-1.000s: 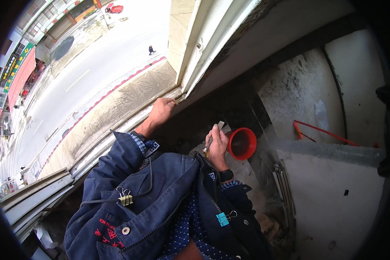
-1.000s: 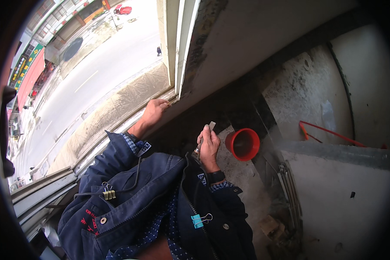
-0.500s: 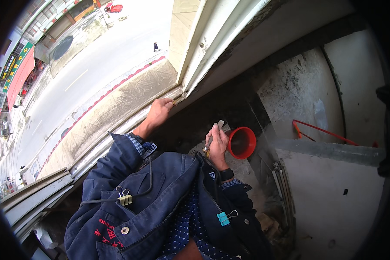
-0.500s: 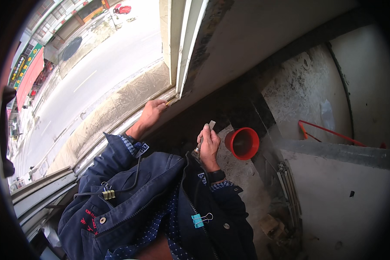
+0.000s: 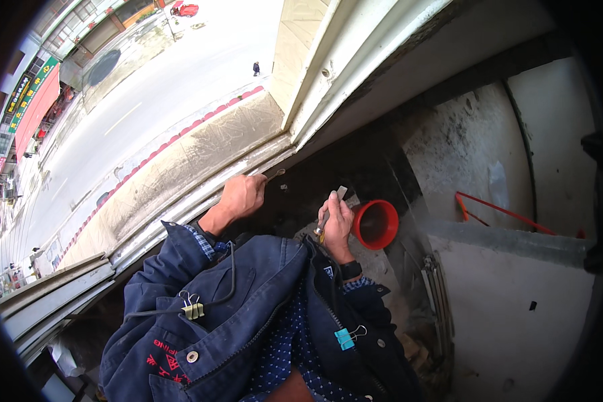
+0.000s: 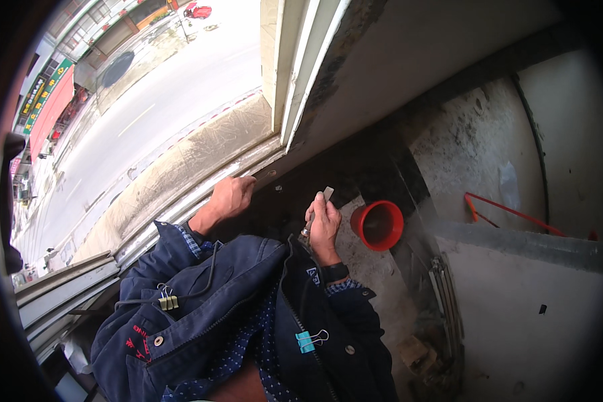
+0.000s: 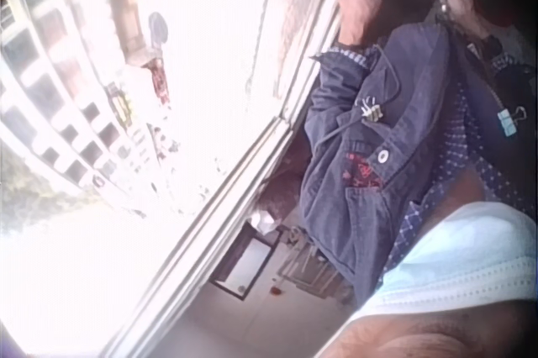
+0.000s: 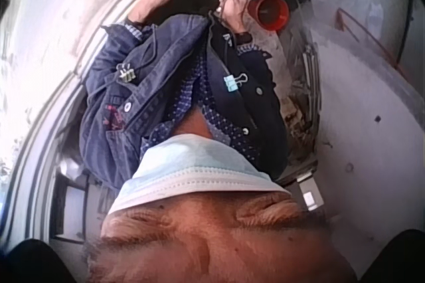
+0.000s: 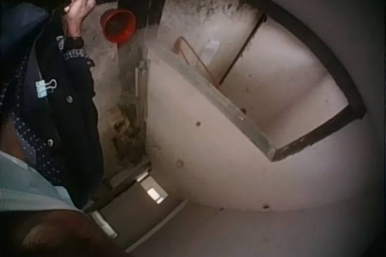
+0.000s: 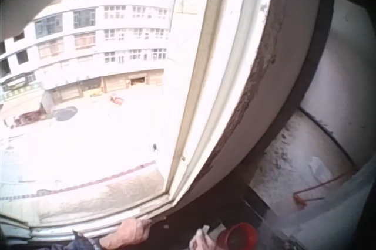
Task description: The person applies a white sealant along the window frame using a small brush and a putty knife. They spread the material evenly along the joint, occasionally smoothing it with the putty knife. The work is performed on an upper-floor window overlooking a street.
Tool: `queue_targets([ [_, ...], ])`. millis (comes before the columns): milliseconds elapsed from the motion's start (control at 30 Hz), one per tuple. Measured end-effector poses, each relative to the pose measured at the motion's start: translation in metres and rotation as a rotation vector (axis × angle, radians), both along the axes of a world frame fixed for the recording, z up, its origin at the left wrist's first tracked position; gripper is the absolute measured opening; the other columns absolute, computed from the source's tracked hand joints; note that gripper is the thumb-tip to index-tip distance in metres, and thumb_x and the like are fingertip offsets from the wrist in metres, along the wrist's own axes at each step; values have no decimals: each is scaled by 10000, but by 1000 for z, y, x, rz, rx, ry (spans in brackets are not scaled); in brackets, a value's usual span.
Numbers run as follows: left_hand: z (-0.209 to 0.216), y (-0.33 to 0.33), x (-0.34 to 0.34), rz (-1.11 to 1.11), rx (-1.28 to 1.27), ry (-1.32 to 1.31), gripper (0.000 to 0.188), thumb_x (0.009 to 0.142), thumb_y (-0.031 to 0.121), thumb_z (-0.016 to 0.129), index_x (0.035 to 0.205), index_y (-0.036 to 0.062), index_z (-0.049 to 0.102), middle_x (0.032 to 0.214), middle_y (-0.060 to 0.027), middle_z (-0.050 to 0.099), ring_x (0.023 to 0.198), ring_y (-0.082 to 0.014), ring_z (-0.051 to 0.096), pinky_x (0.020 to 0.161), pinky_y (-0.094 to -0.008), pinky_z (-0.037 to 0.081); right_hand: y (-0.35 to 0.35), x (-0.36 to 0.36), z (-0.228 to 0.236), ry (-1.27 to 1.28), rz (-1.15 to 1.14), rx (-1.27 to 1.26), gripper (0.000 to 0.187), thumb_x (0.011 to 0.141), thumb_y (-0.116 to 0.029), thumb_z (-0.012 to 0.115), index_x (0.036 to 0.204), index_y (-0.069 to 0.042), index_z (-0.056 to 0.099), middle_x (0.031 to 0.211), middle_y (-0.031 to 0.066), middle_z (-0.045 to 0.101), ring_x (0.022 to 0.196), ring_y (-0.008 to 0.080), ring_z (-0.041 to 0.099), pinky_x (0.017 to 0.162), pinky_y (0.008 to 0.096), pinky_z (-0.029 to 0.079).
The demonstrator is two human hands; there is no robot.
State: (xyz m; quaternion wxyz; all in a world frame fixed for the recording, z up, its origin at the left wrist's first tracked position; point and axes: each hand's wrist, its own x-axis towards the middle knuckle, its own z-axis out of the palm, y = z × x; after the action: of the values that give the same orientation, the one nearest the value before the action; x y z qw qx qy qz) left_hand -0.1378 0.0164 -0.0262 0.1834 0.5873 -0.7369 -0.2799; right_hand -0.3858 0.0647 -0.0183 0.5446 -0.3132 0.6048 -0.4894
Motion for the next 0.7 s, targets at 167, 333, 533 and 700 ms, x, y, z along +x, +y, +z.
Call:
queue_targets([
  [167,3,-3,2,110,25,255,248,934,184,555,965,11,730,876,-273,700,845,-474,676,775,-517,545,1,0,-1,-7,9,7,453,1079,-369,522,717,-97,514,585,-9,500,489,66,445,466,239,340],
  [333,-2,-20,7,195,147,264,285,918,174,527,950,-10,742,908,-283,703,901,-462,683,841,-492,535,5,-4,-1,-1,26,-6,425,1083,-353,514,748,-92,528,596,-3,514,494,76,464,469,237,368],
  [533,-22,-49,-4,178,284,292,296,905,188,555,977,-43,726,862,-264,707,864,-370,706,828,-426,527,7,-8,-6,24,-10,-24,434,1086,-356,507,745,-88,526,593,2,506,501,84,468,480,241,374],
  [700,-32,-68,-32,236,275,387,317,891,189,529,929,-53,731,858,-285,704,865,-401,697,842,-457,524,8,-11,-6,14,-18,-8,442,1087,-364,502,742,-89,523,591,4,503,504,84,465,483,241,372],
])
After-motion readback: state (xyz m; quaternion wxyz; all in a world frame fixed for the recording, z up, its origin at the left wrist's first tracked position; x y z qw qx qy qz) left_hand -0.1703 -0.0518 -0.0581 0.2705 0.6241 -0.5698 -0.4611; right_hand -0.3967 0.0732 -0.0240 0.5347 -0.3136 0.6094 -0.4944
